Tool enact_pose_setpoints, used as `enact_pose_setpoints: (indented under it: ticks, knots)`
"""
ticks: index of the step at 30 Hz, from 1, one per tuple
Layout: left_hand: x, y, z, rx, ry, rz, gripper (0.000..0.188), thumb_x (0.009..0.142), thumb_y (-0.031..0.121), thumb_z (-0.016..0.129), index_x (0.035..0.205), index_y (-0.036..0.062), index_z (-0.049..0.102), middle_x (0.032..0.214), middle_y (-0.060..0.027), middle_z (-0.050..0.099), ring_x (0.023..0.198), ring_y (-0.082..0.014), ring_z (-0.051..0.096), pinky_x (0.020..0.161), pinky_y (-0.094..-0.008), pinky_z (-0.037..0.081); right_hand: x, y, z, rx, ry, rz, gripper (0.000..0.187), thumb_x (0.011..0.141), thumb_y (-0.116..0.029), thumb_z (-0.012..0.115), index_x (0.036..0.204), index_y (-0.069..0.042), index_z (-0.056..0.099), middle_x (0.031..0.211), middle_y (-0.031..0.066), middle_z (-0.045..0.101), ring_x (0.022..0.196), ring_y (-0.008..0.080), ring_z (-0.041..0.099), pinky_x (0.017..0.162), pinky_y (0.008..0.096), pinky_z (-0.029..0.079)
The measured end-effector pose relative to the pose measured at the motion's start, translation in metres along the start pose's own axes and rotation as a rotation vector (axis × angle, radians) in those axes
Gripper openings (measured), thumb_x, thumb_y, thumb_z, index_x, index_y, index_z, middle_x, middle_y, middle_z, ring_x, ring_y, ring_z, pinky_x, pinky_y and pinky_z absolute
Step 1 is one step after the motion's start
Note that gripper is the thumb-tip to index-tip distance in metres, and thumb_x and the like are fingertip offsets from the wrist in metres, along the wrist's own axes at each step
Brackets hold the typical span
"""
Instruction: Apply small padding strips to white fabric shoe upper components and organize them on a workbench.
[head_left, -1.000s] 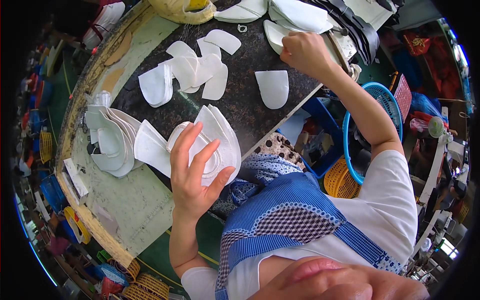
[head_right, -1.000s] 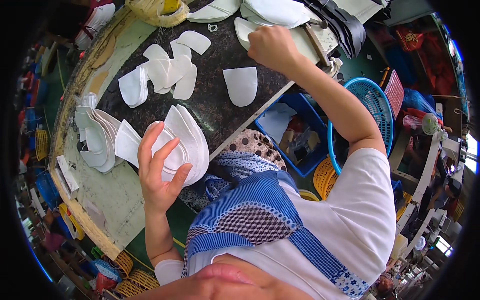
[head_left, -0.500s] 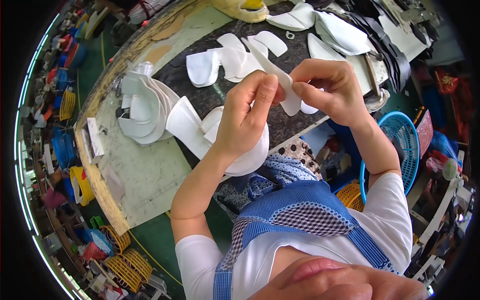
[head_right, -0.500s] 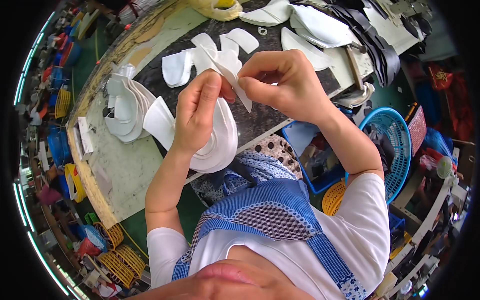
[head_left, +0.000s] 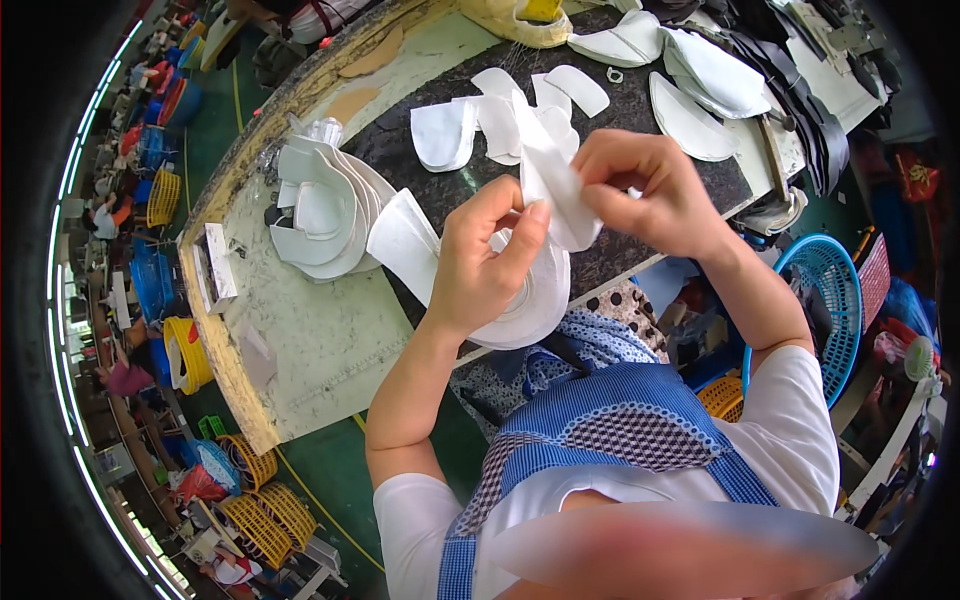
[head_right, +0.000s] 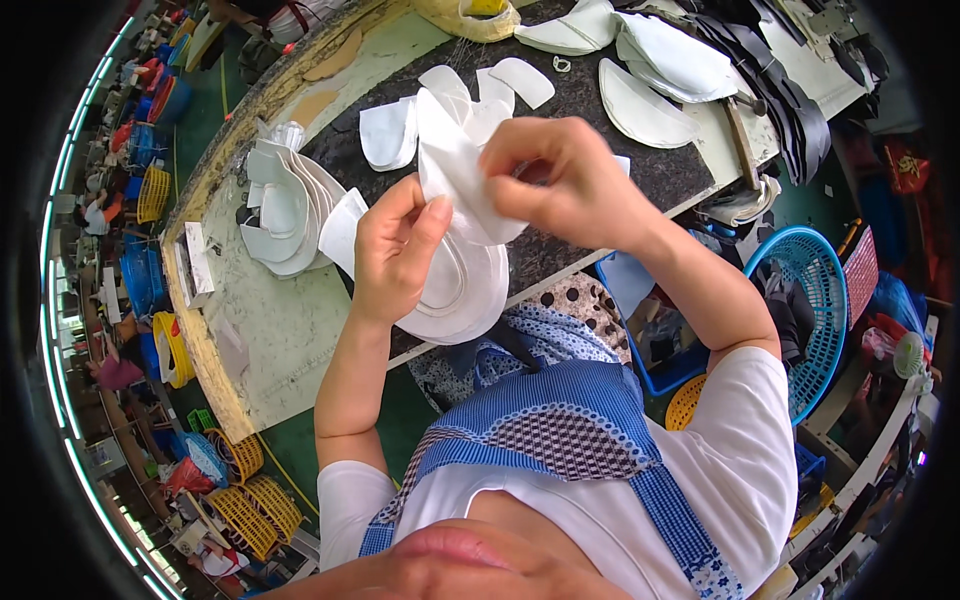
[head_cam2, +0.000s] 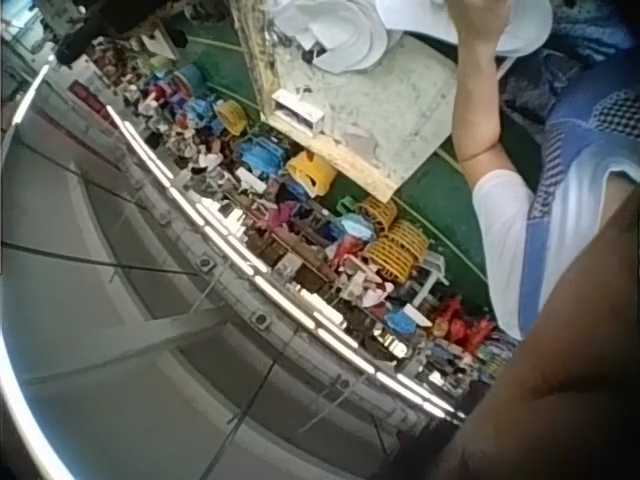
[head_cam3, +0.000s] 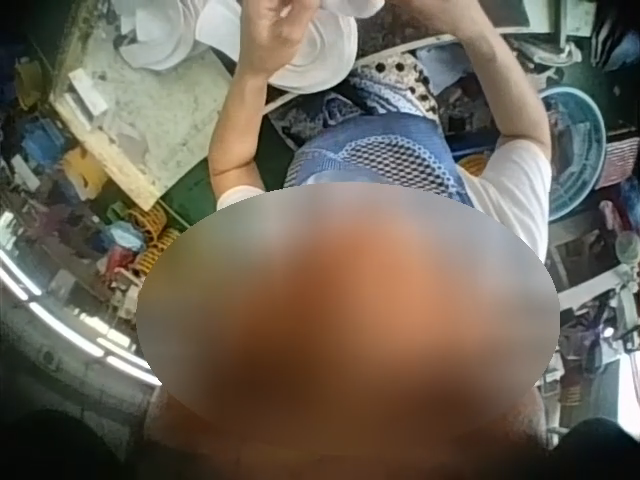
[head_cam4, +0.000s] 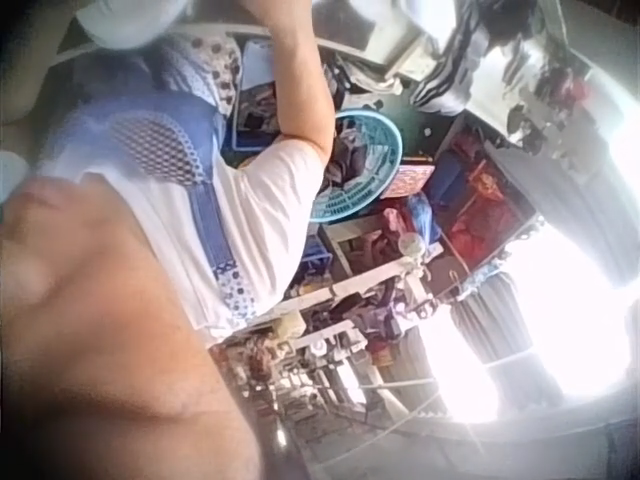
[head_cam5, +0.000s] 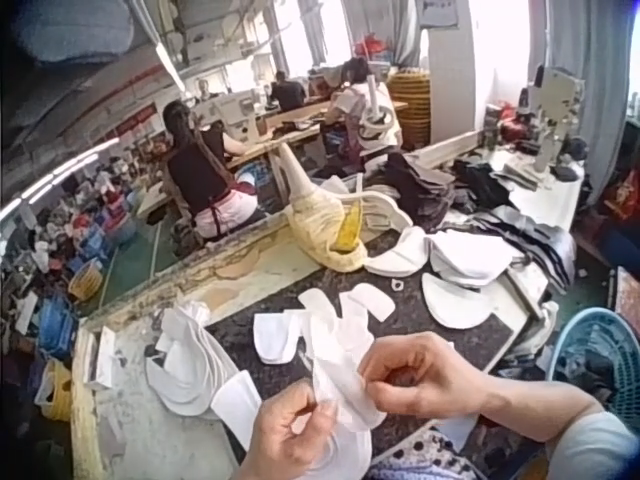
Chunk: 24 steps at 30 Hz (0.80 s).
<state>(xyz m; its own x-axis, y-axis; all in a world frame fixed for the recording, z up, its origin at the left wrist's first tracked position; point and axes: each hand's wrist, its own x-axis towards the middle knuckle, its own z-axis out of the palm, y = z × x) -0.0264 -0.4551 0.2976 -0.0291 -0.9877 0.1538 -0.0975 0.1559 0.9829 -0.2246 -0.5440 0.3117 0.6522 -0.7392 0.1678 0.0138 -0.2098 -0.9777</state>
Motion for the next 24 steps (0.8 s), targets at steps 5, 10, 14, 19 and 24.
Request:
enact_pose_setpoints:
  ticks: [5,10,14,19,24]
  knots:
    - [-0.015,-0.005,-0.019,-0.140,0.173,-0.031,0.026,0.101,0.017,0.056,0.079,0.0042,0.051,0.073,0.0020,0.052,0.069,-0.0037,0.053,0.064,-0.0232,0.051,-0.011,0.031,-0.070,-0.251,0.355,0.139,0.020,0.084,-0.013,0.061,0.089,0.005,0.067,0.076,0.0025,0.064,0.070,0.0083,0.058,0.065,0.0231,0.047]
    - [-0.022,-0.008,-0.032,-0.134,0.274,-0.083,0.028,0.102,0.021,0.056,0.079,0.0049,0.053,0.077,-0.0051,0.065,0.064,-0.0123,0.065,0.058,-0.0266,0.056,-0.038,0.073,-0.145,-1.080,0.515,0.194,0.019,0.086,-0.018,0.069,0.096,-0.001,0.071,0.086,0.0030,0.066,0.071,0.0100,0.057,0.063,0.0252,0.046]
    - [-0.024,-0.008,-0.020,-0.113,0.241,-0.124,0.027,0.102,0.023,0.057,0.088,-0.0003,0.059,0.086,-0.0122,0.072,0.076,-0.0155,0.071,0.066,-0.0262,0.058,-0.026,0.024,-0.065,-0.714,0.510,-0.114,0.020,0.085,-0.005,0.072,0.104,-0.004,0.071,0.093,0.0049,0.065,0.071,0.0115,0.056,0.062,0.0246,0.045]
    - [-0.020,-0.002,0.000,-0.033,0.159,-0.064,0.024,0.102,0.017,0.056,0.095,-0.0047,0.061,0.088,-0.0133,0.073,0.081,-0.0190,0.073,0.073,-0.0289,0.059,0.009,-0.002,0.025,-0.399,-0.024,-0.416,0.015,0.083,0.001,0.070,0.098,0.000,0.070,0.093,0.0108,0.068,0.082,0.0230,0.068,0.070,0.0315,0.055]
    - [-0.027,0.005,0.000,0.313,0.165,0.048,0.016,0.100,0.011,0.055,0.095,-0.0026,0.062,0.085,-0.0117,0.073,0.078,-0.0209,0.074,0.068,-0.0301,0.058,0.017,0.000,0.026,-0.458,-0.141,-0.410,0.012,0.081,0.000,0.072,0.092,-0.001,0.070,0.085,0.0096,0.067,0.075,0.0249,0.067,0.066,0.0332,0.055]
